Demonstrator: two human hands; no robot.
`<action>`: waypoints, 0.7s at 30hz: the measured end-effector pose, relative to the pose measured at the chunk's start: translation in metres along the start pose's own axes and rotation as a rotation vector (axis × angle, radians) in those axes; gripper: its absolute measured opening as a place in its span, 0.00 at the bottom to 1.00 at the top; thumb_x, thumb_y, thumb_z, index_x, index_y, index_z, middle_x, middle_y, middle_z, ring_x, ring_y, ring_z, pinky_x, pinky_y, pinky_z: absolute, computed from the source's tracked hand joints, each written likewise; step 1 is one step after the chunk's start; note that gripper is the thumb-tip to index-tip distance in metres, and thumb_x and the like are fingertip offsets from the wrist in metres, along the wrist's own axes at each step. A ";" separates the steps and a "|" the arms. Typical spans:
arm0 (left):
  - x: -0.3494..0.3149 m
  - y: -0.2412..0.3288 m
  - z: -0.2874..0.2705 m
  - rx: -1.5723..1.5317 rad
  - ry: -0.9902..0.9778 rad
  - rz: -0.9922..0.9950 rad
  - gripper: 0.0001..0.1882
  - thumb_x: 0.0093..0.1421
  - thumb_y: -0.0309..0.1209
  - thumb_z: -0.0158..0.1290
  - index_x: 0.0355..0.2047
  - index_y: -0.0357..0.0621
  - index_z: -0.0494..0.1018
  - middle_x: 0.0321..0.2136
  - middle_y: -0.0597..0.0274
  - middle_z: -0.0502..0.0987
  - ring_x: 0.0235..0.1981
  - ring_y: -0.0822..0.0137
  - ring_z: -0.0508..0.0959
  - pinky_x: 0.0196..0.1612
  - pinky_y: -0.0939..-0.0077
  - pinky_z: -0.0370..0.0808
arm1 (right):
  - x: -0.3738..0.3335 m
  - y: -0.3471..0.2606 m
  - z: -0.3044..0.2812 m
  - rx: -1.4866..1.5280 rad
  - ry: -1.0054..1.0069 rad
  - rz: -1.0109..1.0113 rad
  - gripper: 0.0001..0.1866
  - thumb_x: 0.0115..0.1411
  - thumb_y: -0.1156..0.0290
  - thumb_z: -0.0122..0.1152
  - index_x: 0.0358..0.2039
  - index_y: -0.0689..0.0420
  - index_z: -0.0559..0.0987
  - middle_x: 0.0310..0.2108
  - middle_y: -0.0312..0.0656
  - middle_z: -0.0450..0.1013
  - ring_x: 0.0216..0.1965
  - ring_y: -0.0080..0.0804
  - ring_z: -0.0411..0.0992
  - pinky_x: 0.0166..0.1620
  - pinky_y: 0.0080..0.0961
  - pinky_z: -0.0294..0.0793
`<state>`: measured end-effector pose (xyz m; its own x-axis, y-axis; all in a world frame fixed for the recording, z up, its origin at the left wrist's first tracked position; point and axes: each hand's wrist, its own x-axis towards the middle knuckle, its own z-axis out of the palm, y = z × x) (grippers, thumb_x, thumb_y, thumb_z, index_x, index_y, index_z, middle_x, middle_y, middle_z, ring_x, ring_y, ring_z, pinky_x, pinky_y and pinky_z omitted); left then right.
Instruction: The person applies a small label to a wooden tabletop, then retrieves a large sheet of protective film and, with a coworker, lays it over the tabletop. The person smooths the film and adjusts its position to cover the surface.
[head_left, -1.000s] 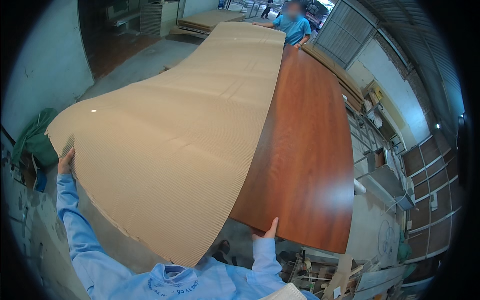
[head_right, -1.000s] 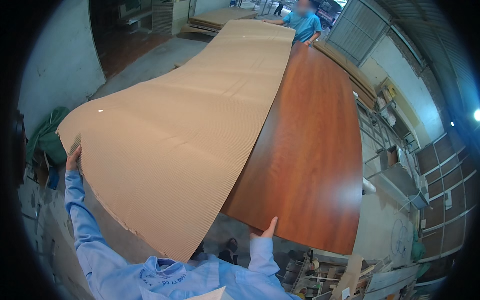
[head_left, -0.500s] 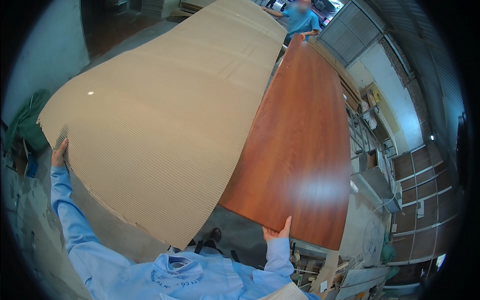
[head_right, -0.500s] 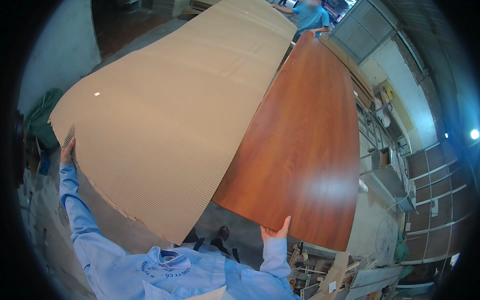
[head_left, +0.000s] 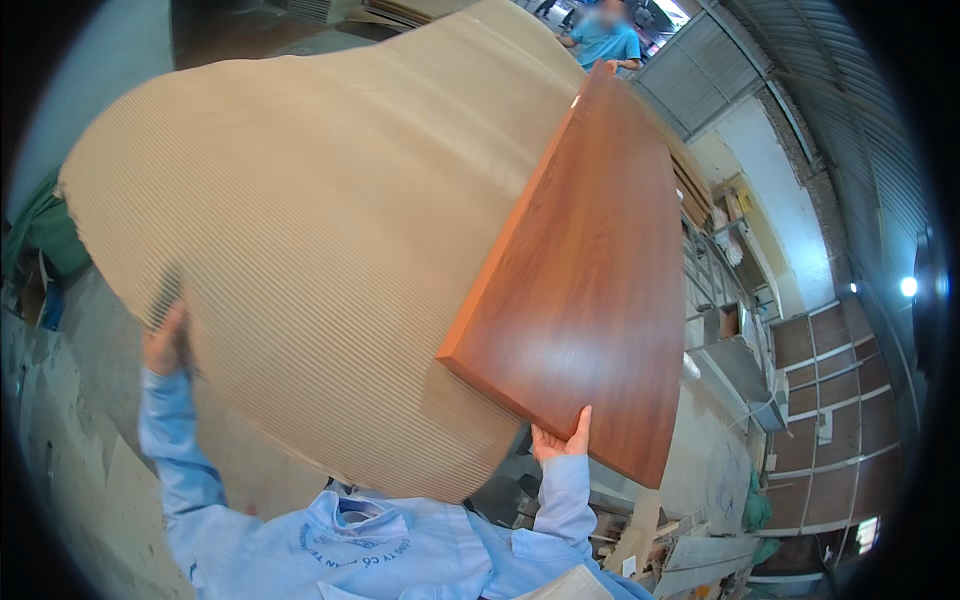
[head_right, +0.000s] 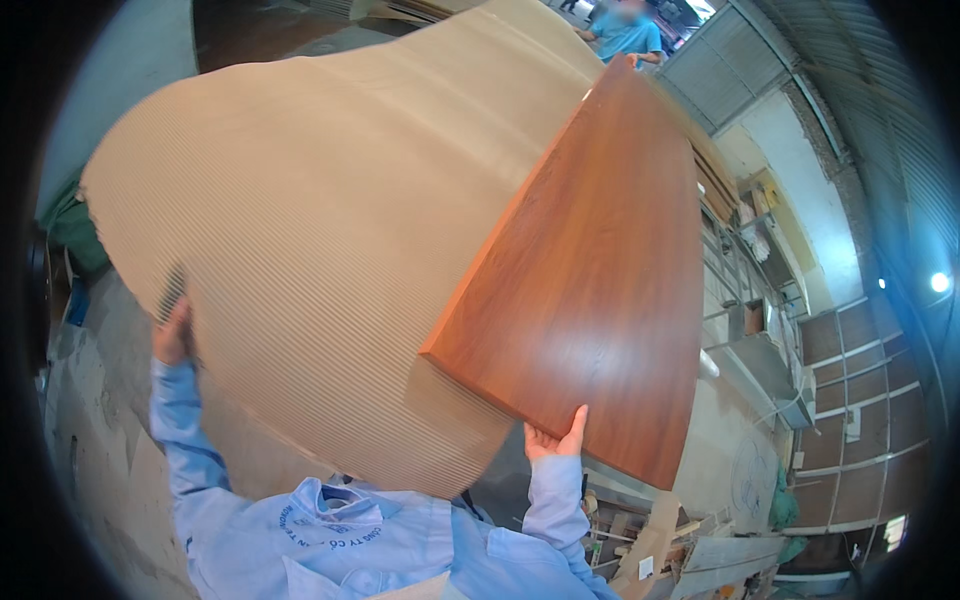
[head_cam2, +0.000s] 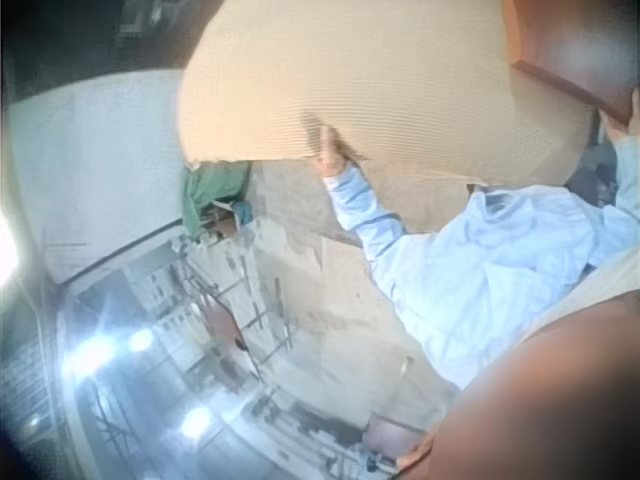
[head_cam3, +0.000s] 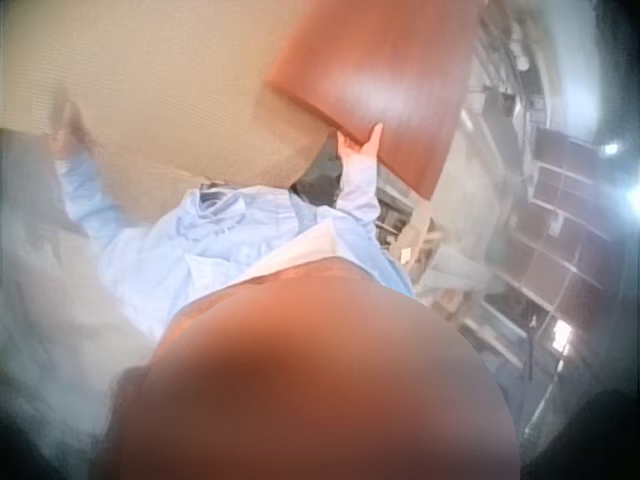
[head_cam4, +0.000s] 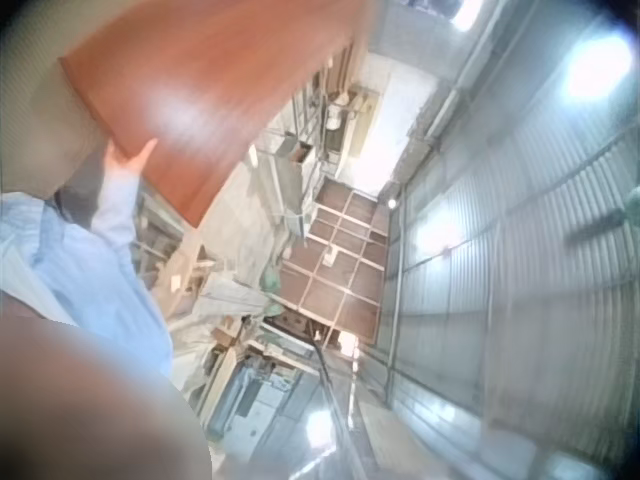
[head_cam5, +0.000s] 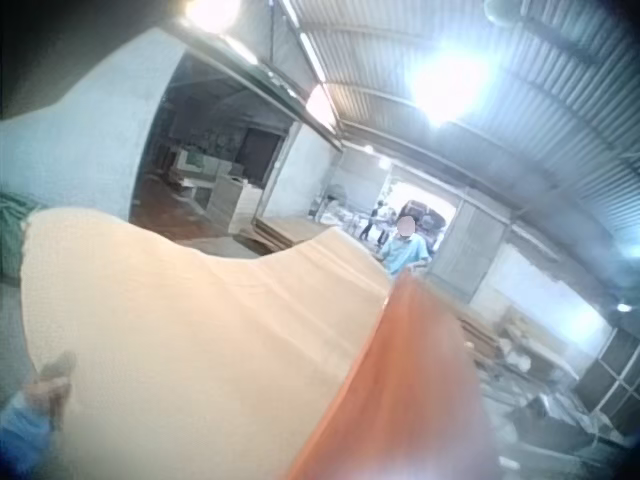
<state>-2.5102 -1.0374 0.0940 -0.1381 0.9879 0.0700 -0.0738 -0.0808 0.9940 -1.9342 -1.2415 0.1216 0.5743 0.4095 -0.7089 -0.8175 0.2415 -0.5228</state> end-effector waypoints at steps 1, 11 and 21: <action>-0.026 -0.011 0.022 -0.026 -0.018 -0.029 0.22 0.58 0.41 0.60 0.47 0.37 0.74 0.43 0.56 0.77 0.45 0.62 0.76 0.47 0.66 0.74 | 0.002 0.001 0.000 0.012 -0.009 0.022 0.33 0.55 0.44 0.66 0.54 0.53 0.72 0.54 0.44 0.70 0.56 0.45 0.68 0.60 0.49 0.68; -0.312 -0.110 0.248 -0.204 -0.426 -0.546 0.24 0.63 0.38 0.55 0.54 0.35 0.69 0.49 0.54 0.75 0.51 0.60 0.74 0.55 0.66 0.71 | 0.017 0.015 -0.009 0.046 0.009 0.050 0.38 0.53 0.44 0.67 0.57 0.54 0.69 0.58 0.47 0.65 0.60 0.48 0.63 0.63 0.51 0.63; -0.347 -0.113 0.284 -0.233 -0.642 -0.905 0.28 0.66 0.43 0.52 0.58 0.34 0.65 0.54 0.46 0.72 0.56 0.54 0.71 0.59 0.66 0.69 | 0.062 0.043 -0.033 -0.007 0.119 0.125 0.41 0.49 0.47 0.73 0.58 0.53 0.68 0.59 0.47 0.63 0.58 0.47 0.63 0.62 0.49 0.65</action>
<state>-2.1737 -1.3338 -0.0188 0.5872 0.5752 -0.5695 -0.0805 0.7416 0.6660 -1.9320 -1.2343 0.0398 0.4696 0.3287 -0.8194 -0.8828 0.1890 -0.4301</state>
